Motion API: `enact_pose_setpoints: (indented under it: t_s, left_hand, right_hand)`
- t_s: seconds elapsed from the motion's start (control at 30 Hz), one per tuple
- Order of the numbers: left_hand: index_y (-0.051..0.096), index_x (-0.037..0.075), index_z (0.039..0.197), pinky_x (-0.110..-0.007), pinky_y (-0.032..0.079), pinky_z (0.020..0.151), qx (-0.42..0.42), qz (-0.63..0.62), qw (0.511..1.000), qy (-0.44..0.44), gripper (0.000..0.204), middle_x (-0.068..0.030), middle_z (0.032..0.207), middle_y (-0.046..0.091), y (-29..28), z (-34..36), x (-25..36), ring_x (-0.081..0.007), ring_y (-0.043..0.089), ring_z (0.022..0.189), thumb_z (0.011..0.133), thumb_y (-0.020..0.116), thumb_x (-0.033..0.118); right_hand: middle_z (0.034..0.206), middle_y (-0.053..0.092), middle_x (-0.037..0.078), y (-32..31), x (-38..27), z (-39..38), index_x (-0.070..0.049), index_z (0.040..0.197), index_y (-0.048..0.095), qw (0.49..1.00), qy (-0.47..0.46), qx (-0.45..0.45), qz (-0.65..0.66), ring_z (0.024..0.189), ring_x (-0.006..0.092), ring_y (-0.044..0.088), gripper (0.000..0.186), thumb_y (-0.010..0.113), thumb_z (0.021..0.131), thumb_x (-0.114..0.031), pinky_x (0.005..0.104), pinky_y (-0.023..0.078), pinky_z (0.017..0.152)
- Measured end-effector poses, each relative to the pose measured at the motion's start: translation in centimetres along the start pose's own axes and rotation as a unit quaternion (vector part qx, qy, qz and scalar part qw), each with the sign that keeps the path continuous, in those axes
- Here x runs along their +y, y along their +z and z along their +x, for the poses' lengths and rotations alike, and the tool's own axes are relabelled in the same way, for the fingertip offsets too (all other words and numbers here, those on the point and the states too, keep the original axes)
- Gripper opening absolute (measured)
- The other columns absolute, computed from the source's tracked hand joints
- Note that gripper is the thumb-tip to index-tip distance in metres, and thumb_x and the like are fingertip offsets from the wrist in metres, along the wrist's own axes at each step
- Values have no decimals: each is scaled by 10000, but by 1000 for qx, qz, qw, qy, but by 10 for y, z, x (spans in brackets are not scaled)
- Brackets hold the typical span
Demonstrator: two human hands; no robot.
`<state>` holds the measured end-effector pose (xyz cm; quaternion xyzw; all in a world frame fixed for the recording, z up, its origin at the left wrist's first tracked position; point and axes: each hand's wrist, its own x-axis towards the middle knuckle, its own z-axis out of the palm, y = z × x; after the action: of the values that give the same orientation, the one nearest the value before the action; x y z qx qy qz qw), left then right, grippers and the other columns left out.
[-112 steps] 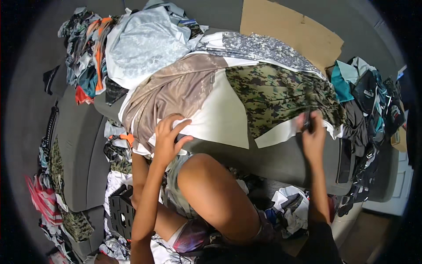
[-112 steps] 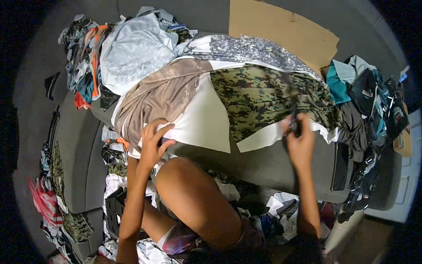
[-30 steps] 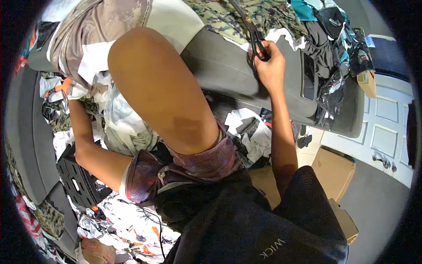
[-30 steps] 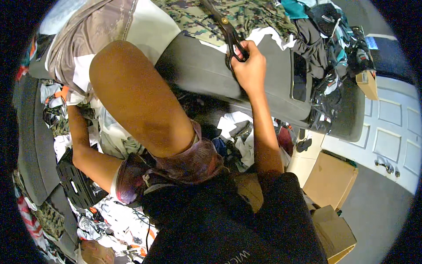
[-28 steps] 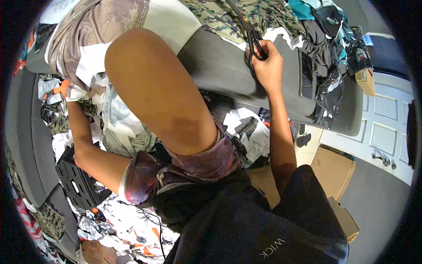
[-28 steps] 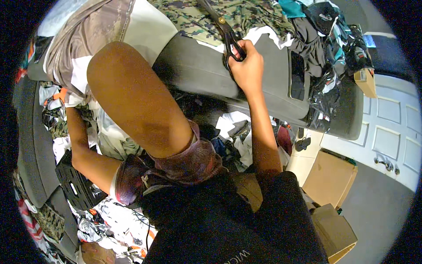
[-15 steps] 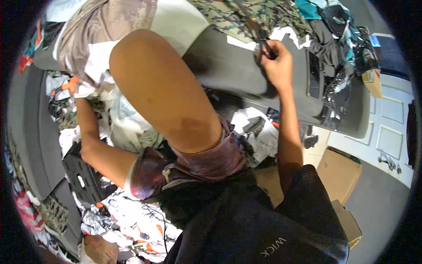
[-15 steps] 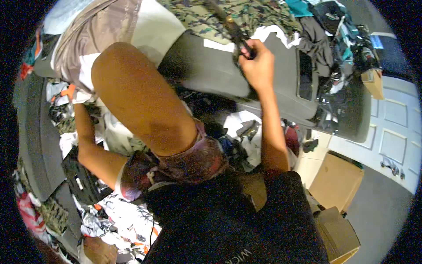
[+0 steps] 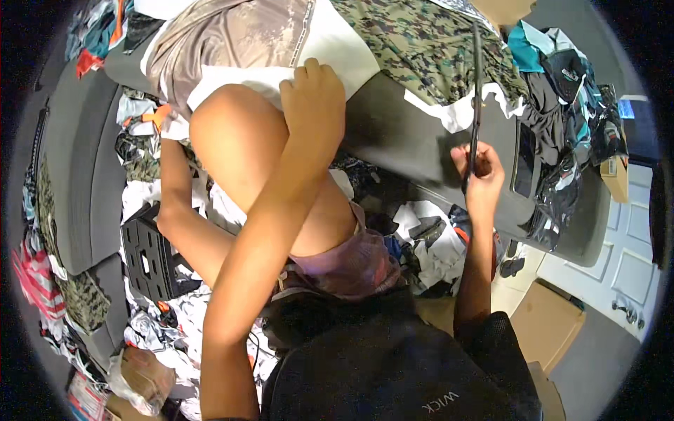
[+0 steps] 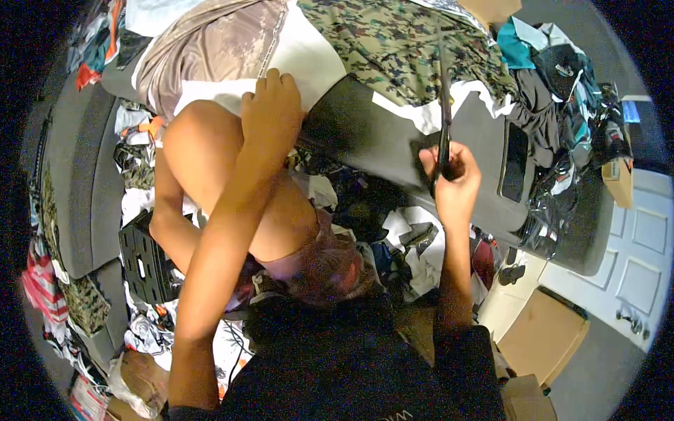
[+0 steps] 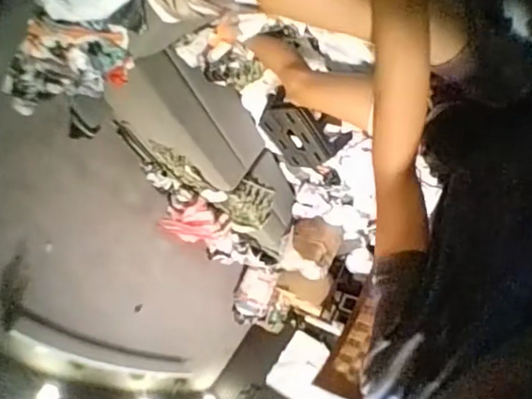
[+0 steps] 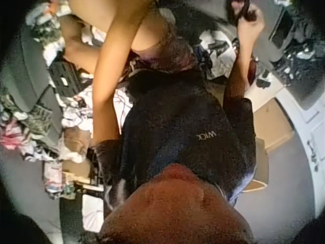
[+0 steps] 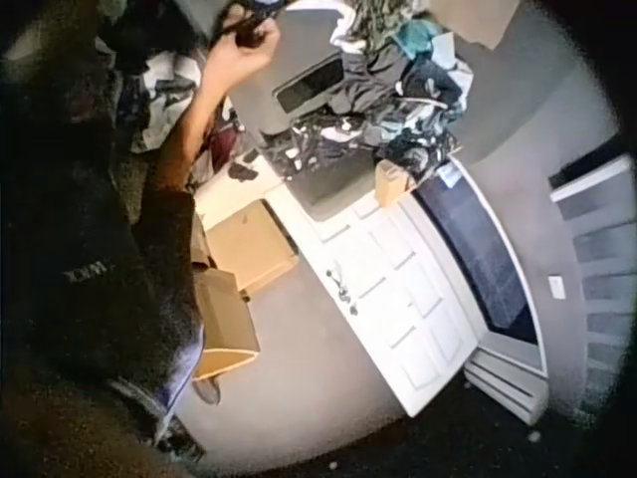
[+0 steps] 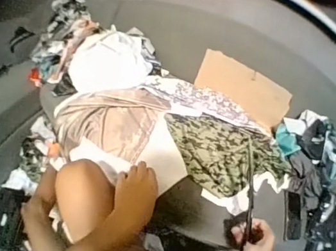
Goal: Cutting out patterns or sections from various clothing items using a pair of scissors.
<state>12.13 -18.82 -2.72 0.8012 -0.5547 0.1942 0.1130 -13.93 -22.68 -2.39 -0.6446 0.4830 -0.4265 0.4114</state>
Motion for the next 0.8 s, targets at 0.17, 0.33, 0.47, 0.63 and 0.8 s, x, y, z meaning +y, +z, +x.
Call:
enact_pose_setpoints:
  t_s: [0.17, 0.33, 0.47, 0.63, 0.8]
  left_hand:
    - [659, 55, 801, -360, 454, 630, -101, -34, 992, 73, 88, -136, 748, 630, 3, 10, -9, -258, 604, 672, 769, 625, 129]
    - [636, -9, 828, -419, 485, 636, -379, -275, 879, 91, 212, -154, 821, 668, -30, -17, -24, -336, 620, 720, 816, 573, 192]
    - [634, -5, 951, -386, 482, 679, -426, -357, 823, 117, 295, -144, 864, 648, -31, 25, -54, -263, 588, 728, 842, 604, 267]
    - [411, 96, 1426, -433, 394, 1056, -288, -312, 890, 164, 841, -140, 1446, 423, 14, 112, -105, -329, 474, 1261, 800, 610, 621]
    - [122, 301, 1528, -536, 213, 1148, -401, -25, 912, 84, 1048, -96, 1594, 57, 76, 131, -183, -374, 145, 1438, 714, 543, 809]
  right_hand:
    - [824, 641, 44, 27, 7, 32, -13, 987, 587, 996, -65, 18, -64, 729, 122, 601, 275, 639, 739, 95, 217, 468, 723]
    - [776, 615, 30, 27, 5, 39, -12, 949, 603, 982, -49, -25, -179, 659, 103, 528, 231, 615, 734, 71, 209, 427, 662]
    - [757, 599, 10, 1, 7, 23, -9, 901, 622, 987, -6, -53, -149, 654, 93, 503, 150, 634, 756, 28, 205, 414, 649]
    - [775, 592, 3, -45, -6, 0, -19, 908, 617, 986, 87, -73, -120, 689, 87, 528, 138, 642, 779, 24, 204, 420, 660]
    - [806, 580, 19, -55, -7, -22, -45, 894, 576, 988, 144, -50, -1, 671, 97, 515, 124, 665, 808, -52, 206, 404, 649]
